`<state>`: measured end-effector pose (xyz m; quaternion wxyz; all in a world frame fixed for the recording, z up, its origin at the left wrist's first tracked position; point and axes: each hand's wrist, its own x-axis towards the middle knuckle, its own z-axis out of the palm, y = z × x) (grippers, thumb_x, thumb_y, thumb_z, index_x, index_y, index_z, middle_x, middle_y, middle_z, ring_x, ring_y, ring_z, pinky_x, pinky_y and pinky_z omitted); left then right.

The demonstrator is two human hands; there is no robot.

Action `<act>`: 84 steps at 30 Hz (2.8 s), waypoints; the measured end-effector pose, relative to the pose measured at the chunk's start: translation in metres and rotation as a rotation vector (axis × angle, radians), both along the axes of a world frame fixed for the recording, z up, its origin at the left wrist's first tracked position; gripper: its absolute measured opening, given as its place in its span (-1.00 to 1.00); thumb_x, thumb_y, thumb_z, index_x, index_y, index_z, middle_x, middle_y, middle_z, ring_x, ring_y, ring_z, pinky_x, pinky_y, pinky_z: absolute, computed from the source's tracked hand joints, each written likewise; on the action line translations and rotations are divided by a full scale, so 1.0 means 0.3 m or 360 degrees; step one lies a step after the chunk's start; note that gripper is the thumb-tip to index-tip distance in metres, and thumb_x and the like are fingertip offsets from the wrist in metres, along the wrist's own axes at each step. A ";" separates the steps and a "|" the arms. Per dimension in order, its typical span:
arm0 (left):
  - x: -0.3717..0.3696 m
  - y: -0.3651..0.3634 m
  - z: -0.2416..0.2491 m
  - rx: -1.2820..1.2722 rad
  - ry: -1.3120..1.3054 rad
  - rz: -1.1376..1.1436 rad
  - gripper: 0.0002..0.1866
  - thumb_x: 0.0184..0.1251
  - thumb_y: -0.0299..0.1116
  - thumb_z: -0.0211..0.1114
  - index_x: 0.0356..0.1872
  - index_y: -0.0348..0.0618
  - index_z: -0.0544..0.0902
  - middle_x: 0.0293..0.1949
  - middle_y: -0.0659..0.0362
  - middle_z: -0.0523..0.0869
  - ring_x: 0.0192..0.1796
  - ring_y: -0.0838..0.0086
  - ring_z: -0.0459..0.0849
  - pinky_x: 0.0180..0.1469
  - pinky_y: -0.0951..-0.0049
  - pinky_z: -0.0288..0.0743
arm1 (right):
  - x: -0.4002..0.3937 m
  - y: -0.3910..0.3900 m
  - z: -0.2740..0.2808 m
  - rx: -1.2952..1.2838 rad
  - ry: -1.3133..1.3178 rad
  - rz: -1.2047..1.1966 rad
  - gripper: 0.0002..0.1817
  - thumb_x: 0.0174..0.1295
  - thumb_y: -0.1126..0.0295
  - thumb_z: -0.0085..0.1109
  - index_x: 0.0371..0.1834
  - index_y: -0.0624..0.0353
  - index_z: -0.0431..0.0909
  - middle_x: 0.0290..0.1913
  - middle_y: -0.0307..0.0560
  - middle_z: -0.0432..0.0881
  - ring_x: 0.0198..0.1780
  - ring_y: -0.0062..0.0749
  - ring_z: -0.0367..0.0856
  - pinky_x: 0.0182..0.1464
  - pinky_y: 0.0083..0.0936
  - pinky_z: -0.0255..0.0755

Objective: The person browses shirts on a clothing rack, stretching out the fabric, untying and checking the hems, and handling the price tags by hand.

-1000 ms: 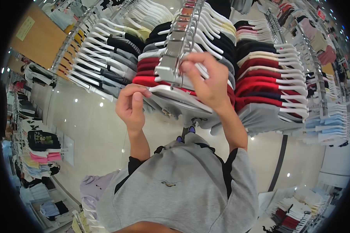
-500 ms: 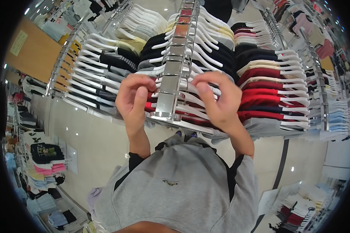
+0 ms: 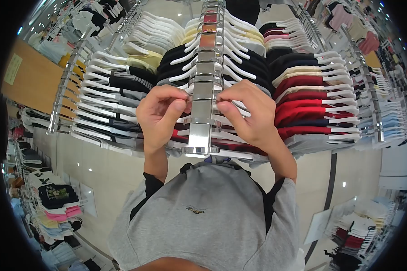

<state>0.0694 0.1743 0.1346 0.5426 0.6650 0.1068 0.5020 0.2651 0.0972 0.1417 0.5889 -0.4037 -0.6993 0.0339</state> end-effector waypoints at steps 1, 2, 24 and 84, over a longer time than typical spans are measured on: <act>0.000 0.016 -0.009 0.0025 -0.0071 -0.0042 -0.86 0.32 -0.57 0.23 -0.14 -0.37 0.57 -0.25 0.14 0.68 -0.21 0.62 0.65 -0.15 0.65 0.51 | 0.005 0.004 0.000 -0.0024 0.0053 0.0069 -0.89 0.14 0.57 0.23 -0.27 0.31 0.58 -0.38 -0.05 0.63 -0.38 -0.36 0.57 -0.27 -0.53 0.43; 0.000 0.029 -0.006 0.0027 -0.0072 -0.0041 -0.86 0.32 -0.57 0.23 -0.14 -0.37 0.57 -0.25 0.14 0.68 -0.21 0.62 0.65 -0.15 0.65 0.51 | 0.004 0.010 -0.001 -0.0023 0.0053 0.0070 -0.89 0.14 0.57 0.23 -0.27 0.31 0.58 -0.38 -0.05 0.63 -0.38 -0.36 0.57 -0.27 -0.53 0.43; 0.101 0.116 0.045 -0.0154 -0.0019 0.0064 -0.83 0.40 -0.45 0.20 -0.09 -0.32 0.52 -0.25 0.17 0.64 -0.24 0.62 0.58 -0.15 0.58 0.50 | 0.016 0.113 -0.002 -0.0163 0.0378 -0.0222 -0.81 0.28 0.44 0.15 -0.10 0.31 0.50 -0.23 -0.02 0.59 -0.21 -0.38 0.60 -0.10 -0.51 0.45; 0.138 0.287 0.047 -0.0164 -0.0007 -0.0310 -0.82 0.35 -0.45 0.26 -0.12 -0.34 0.56 -0.33 0.19 0.67 -0.29 0.60 0.60 -0.17 0.58 0.53 | 0.121 0.237 -0.021 -0.0310 0.0194 -0.0132 -0.77 0.30 0.37 0.19 -0.13 0.34 0.59 -0.27 -0.09 0.70 -0.25 -0.48 0.65 -0.14 -0.56 0.49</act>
